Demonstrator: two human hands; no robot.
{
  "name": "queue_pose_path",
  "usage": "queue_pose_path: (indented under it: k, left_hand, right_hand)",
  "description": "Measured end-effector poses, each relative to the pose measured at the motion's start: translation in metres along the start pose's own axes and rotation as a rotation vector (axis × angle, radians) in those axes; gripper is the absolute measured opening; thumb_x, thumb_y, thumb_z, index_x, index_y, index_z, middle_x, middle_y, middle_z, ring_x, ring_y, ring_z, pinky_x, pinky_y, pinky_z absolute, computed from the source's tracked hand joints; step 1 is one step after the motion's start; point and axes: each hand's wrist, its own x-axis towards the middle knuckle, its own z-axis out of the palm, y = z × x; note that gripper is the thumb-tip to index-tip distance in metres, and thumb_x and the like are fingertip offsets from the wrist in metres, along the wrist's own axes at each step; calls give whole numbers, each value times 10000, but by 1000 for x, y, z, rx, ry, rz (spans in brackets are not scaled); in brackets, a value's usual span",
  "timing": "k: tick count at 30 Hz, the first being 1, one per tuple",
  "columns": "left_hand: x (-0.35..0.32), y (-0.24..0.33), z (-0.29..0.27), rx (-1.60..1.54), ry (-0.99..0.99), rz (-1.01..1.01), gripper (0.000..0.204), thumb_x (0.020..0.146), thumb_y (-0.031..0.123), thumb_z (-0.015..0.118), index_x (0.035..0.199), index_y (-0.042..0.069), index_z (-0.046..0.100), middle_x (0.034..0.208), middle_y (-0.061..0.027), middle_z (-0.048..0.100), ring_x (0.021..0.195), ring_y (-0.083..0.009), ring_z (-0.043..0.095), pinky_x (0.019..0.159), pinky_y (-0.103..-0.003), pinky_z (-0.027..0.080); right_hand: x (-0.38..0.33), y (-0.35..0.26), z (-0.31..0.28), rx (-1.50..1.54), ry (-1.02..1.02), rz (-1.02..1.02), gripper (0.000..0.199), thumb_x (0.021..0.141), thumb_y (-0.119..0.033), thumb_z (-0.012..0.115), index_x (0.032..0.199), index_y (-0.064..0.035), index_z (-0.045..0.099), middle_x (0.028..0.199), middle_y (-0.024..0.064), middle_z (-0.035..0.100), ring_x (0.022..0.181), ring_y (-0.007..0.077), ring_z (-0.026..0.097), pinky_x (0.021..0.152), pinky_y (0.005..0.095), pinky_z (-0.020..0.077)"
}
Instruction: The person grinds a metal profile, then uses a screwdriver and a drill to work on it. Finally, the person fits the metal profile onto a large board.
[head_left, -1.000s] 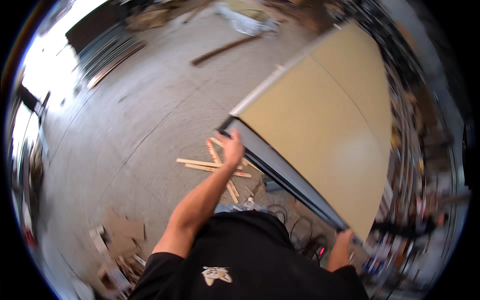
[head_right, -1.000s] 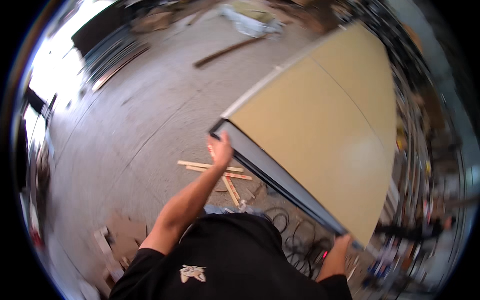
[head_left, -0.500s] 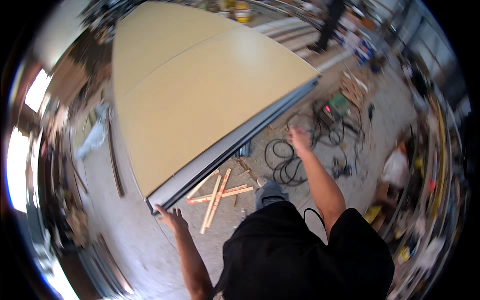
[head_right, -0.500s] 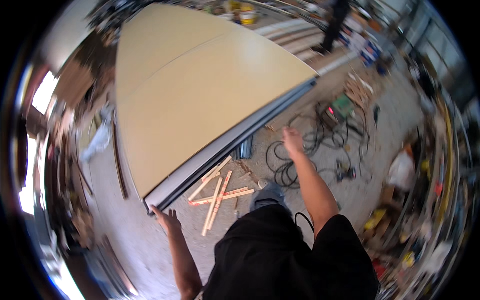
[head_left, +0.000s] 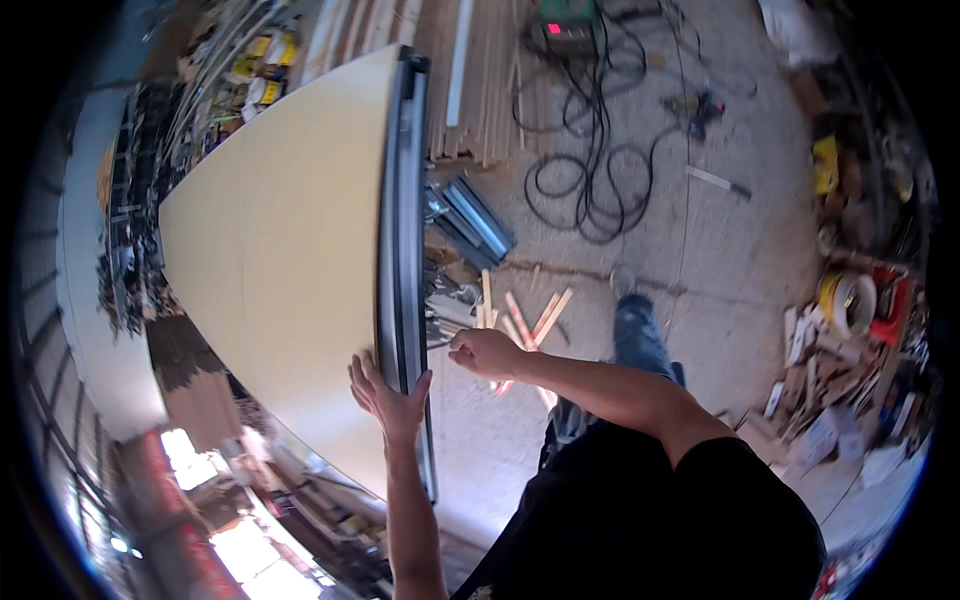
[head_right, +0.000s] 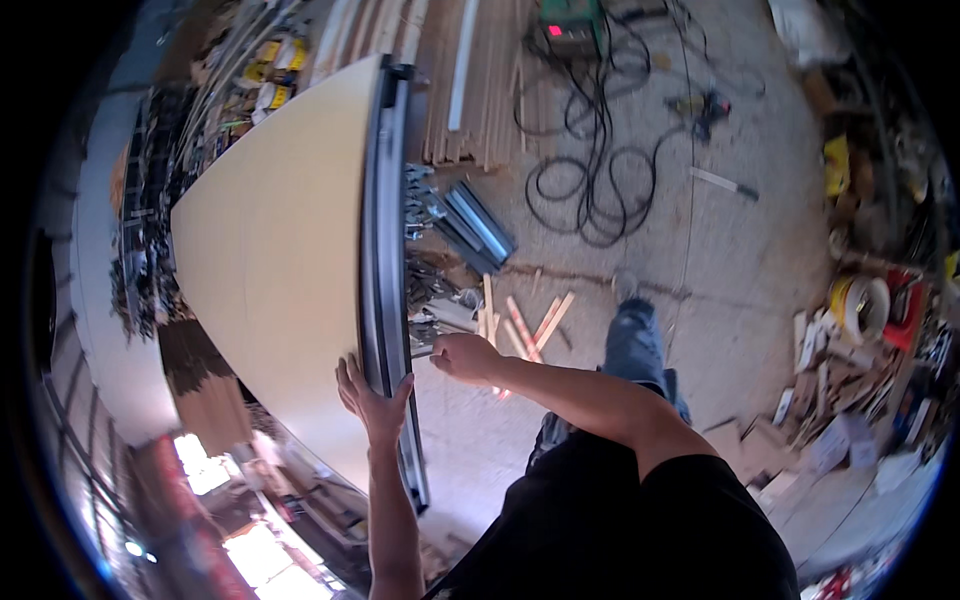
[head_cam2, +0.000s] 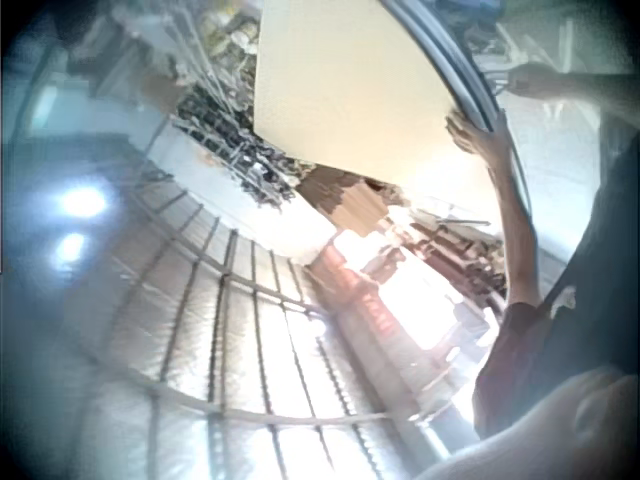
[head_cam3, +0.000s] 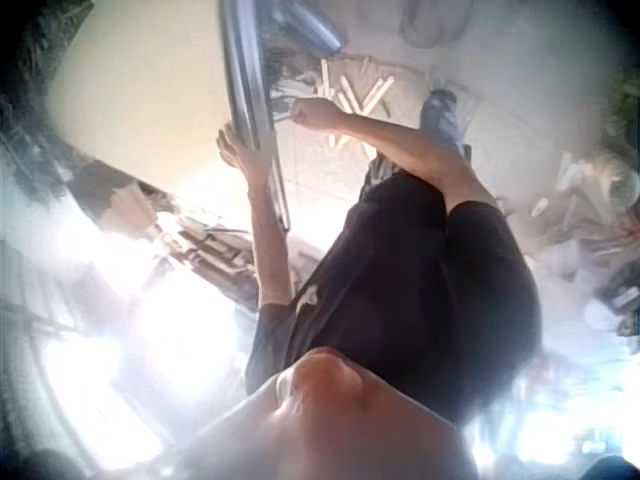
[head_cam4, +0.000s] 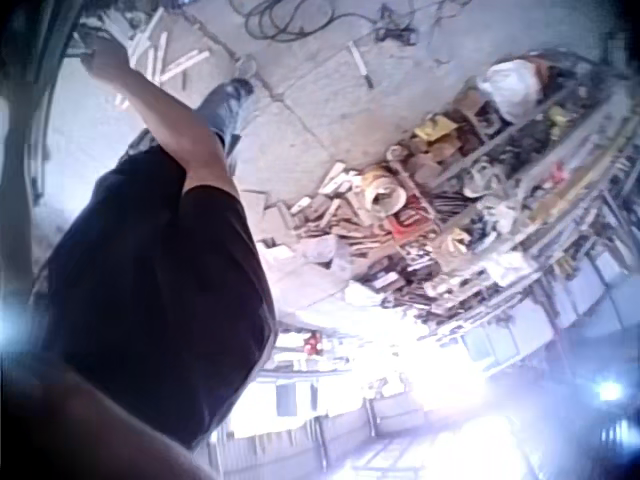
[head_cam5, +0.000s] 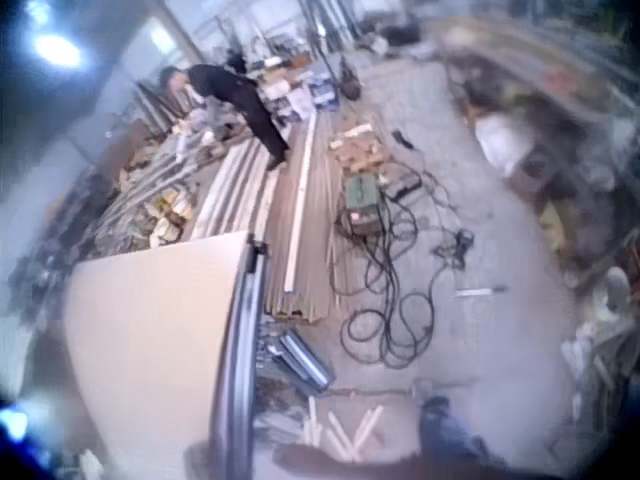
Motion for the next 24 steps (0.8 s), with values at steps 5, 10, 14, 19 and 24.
queue_pose_path:
  k: [5,10,14,19,24]
  left_hand:
    - [70,-30,-5,-2,-216,238,1369,746,608,903,1719,37,127,1760,-282,130,1627,-487,113,1296,-619,167]
    - [85,-34,8,-53,-210,434,1331,822,857,676,1741,100,81,1771,-313,61,1642,-500,70,1295,-662,108]
    - [78,-48,11,-28,-237,407,1296,858,865,602,1736,75,68,1763,-312,74,1643,-477,38,1297,-654,58]
    - [76,-49,1,-73,-273,377,1448,802,921,633,1719,58,-82,1760,-275,9,1639,-445,87,1298,-615,185]
    - [66,-75,-10,-17,-277,342,1411,844,891,616,1715,41,-97,1763,-295,16,1638,-444,114,1302,-607,190]
  right_hand:
    - [8,16,15,268,18,98,345,1029,-373,664,1191,-71,710,1029,147,759,991,353,736,859,485,577]
    - [9,18,3,442,148,48,341,1018,-363,699,1207,-79,709,1088,124,743,1000,333,729,867,461,582]
    - [27,6,21,623,211,2,287,992,-318,730,1145,-76,718,992,125,723,960,342,715,837,469,572]
    - [42,1,22,663,99,-37,288,999,-302,728,1150,-60,691,1058,152,700,978,366,700,876,513,563]
    - [42,4,30,688,442,-133,144,919,-143,785,975,-108,656,917,103,647,819,317,665,722,451,537]
